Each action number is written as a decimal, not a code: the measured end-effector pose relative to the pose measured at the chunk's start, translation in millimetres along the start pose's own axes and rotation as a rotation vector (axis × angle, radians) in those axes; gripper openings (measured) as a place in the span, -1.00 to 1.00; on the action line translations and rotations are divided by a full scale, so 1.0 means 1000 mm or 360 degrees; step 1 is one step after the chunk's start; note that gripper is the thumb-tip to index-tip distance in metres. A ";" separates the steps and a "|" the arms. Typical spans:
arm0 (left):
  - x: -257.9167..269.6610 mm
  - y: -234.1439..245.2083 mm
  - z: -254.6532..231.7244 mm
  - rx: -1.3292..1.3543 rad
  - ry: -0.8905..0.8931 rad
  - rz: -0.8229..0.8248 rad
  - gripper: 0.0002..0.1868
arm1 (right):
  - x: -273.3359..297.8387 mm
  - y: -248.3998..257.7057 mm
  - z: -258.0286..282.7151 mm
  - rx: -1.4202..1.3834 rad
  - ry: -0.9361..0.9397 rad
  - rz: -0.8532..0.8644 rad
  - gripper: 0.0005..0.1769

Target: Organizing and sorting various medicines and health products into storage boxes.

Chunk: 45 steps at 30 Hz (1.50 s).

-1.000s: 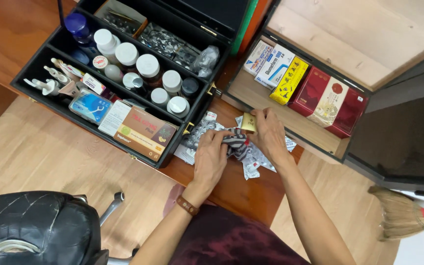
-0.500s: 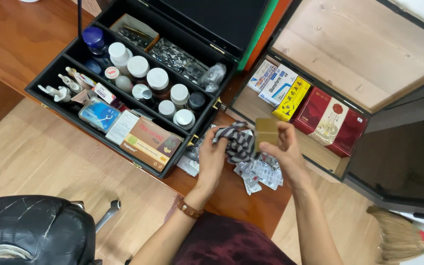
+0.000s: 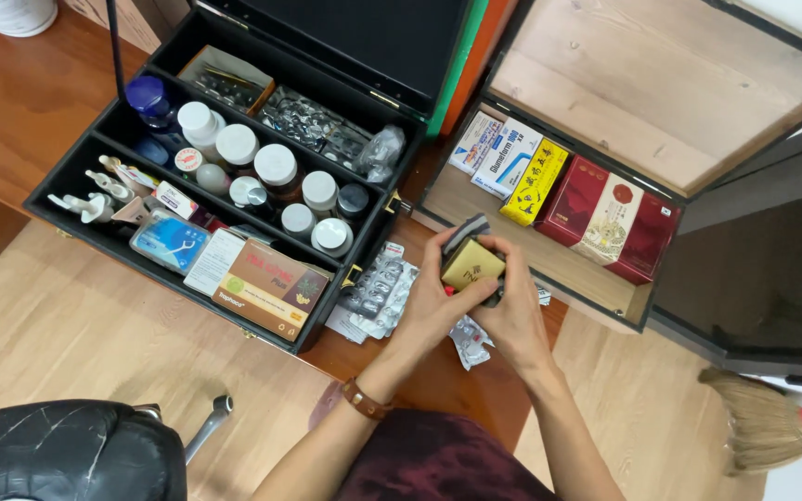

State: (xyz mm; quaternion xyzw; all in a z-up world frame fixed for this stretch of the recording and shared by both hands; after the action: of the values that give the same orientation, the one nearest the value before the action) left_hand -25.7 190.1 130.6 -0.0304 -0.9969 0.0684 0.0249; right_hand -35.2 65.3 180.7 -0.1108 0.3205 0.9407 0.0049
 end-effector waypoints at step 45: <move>-0.231 -0.038 0.083 -0.0958 -0.0416 -0.0694 -0.53 | -0.017 0.034 -0.165 -0.0856 -0.0790 -0.0528 -0.63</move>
State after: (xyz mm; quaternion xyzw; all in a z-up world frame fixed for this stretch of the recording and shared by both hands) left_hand 197.7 126.3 43.0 0.1850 -0.9503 -0.2305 -0.0982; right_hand 12.8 -60.5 78.4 0.0722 0.0295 0.9757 0.2048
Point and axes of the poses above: each hand's wrist, its own x-axis away from the middle knuckle, its own y-axis out of the back of the hand, z = x × y, the point moved 7 cm from there along -x, towards the middle knuckle
